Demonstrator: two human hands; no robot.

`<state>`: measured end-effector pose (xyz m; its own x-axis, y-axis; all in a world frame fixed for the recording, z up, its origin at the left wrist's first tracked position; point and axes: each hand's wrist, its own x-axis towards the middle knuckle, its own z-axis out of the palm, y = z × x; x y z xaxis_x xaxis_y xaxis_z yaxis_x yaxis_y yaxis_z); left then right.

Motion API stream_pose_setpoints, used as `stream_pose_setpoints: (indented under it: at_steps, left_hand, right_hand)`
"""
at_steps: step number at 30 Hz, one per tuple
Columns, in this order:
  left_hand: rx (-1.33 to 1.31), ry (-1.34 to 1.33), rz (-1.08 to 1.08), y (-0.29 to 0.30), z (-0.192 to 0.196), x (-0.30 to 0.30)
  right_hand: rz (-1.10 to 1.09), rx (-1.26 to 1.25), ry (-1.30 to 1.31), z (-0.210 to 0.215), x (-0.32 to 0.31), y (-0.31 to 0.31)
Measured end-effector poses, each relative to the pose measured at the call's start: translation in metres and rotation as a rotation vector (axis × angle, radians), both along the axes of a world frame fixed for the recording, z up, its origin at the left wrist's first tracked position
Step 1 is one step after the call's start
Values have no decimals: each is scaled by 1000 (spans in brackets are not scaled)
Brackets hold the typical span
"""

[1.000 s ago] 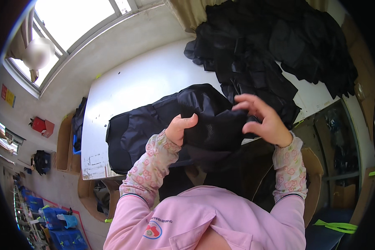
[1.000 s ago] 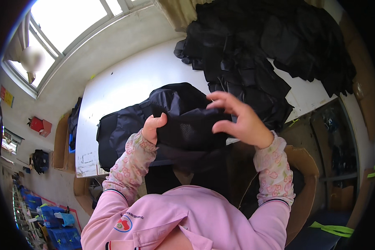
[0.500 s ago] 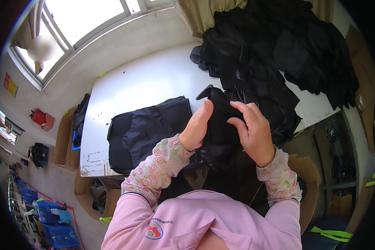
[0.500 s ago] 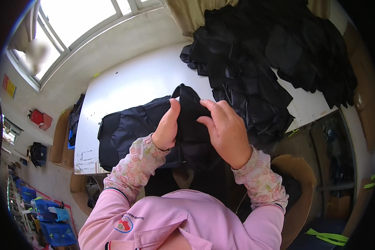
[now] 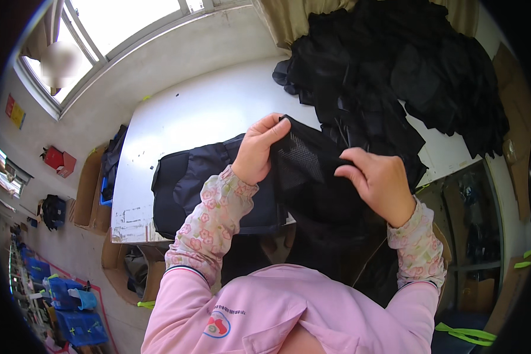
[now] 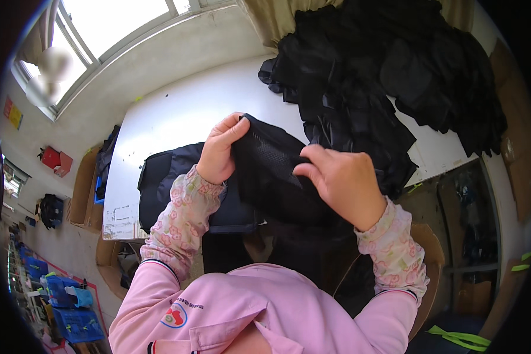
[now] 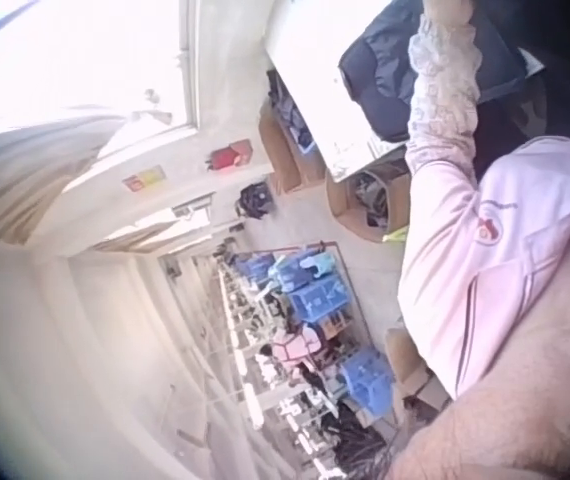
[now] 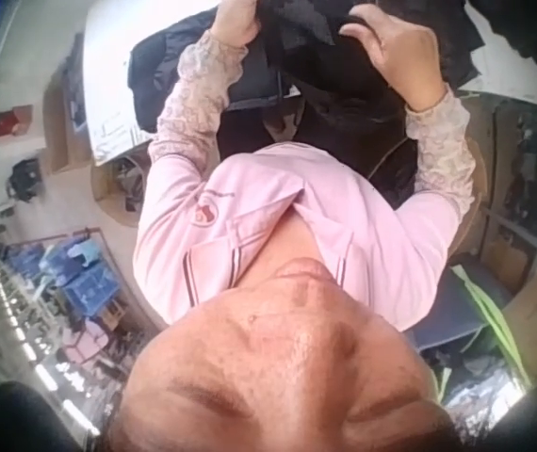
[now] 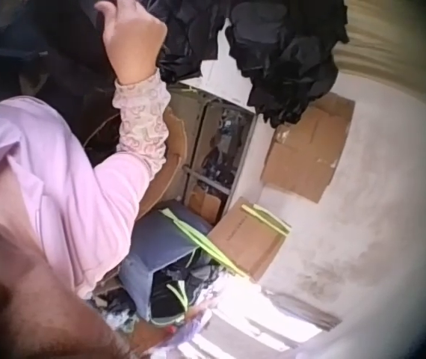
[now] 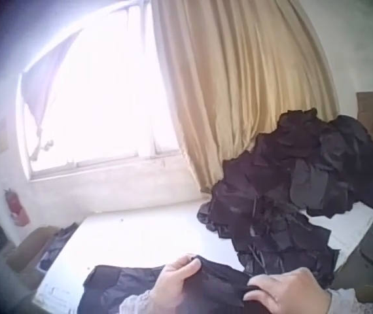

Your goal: The recorder is inspecting and sorting black garment or equipment parts on a workbench.

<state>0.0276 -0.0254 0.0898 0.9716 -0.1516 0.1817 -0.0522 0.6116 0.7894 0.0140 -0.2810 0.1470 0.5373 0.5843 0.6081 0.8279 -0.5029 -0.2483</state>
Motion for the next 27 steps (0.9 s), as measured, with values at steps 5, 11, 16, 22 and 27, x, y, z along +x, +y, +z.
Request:
stream_pose_setpoints:
  at_steps: [5,11,16,22,27]
  left_hand:
    - [507,-16,197,8,-41,-7]
    - [970,26,-67,-55,-129,-96]
    - [510,90,111,-89,-174,-97]
    - [-261,124,65,-84,-132,-72]
    - [-365,297,99,-66,-125,-44]
  right_hand:
    - [-156,297,120,29,40,-22]
    - [-19,751,633,42,69,-27]
    - [287,1146,993,35,55,-8]
    - [240,1109,1028,19,38,1]
    - [291,1047,1152,8,27,4]
